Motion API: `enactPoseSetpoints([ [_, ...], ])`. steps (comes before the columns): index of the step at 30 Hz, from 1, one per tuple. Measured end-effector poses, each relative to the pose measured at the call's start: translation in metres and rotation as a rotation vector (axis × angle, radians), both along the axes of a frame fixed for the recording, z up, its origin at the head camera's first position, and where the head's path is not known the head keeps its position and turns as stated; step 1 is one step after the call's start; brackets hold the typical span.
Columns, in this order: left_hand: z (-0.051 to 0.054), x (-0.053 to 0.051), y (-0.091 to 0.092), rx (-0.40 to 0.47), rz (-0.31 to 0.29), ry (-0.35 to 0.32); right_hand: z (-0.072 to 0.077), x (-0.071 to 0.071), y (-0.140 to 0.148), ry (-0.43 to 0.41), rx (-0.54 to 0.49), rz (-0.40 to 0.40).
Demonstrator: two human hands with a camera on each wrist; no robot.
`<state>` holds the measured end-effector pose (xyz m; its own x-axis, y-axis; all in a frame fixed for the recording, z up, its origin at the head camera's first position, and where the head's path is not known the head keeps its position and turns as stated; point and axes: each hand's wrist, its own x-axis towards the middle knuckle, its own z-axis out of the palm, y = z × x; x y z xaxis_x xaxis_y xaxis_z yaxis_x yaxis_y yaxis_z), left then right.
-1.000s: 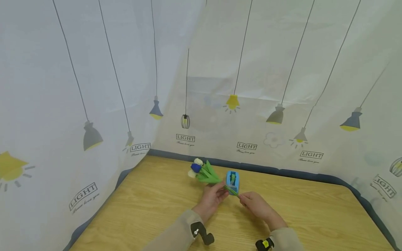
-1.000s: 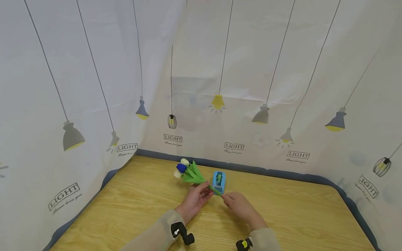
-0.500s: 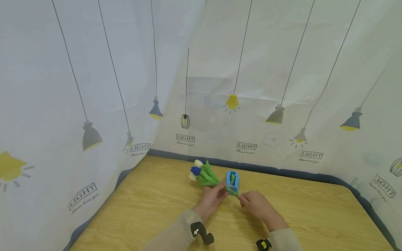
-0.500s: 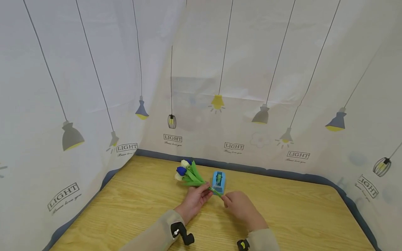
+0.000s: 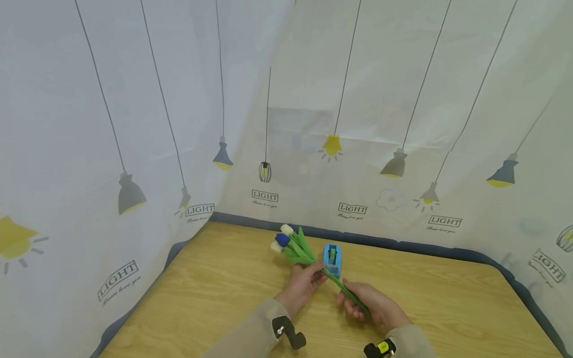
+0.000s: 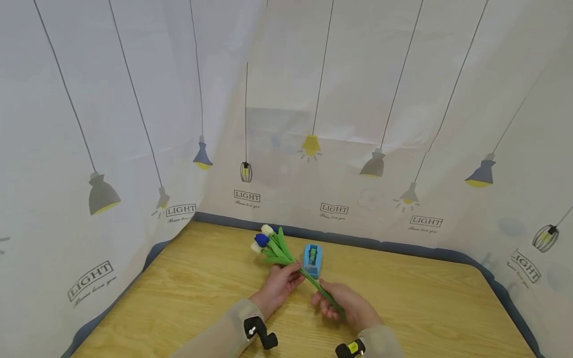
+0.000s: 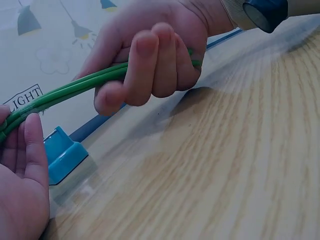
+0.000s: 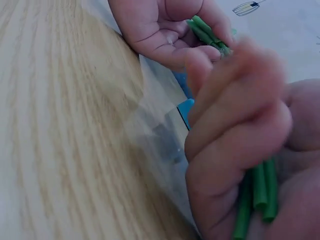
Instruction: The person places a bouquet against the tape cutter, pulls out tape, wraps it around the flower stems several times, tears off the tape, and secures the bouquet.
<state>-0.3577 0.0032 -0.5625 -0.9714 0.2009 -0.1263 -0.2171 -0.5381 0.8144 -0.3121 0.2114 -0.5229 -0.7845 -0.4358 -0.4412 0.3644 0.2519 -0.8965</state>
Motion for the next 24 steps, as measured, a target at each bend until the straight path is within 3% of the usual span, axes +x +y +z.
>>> enactPoseSetpoints([
  [5,0.000,0.001,-0.001,-0.009,0.001,0.004,-0.003,-0.004,0.003,-0.042,-0.098,0.066],
  [9,-0.001,0.001,-0.001,0.001,0.002,0.013,-0.001,-0.007,0.002,0.033,-0.026,0.072],
  [14,0.000,0.001,-0.002,0.019,-0.003,0.002,0.002,-0.007,-0.002,0.253,0.134,0.065],
  [20,0.002,0.001,-0.004,0.049,0.000,0.007,0.000,-0.010,-0.005,0.607,0.404,0.020],
  [24,0.001,-0.001,-0.005,0.070,0.016,-0.002,0.001,-0.010,-0.007,0.758,0.577,0.026],
])
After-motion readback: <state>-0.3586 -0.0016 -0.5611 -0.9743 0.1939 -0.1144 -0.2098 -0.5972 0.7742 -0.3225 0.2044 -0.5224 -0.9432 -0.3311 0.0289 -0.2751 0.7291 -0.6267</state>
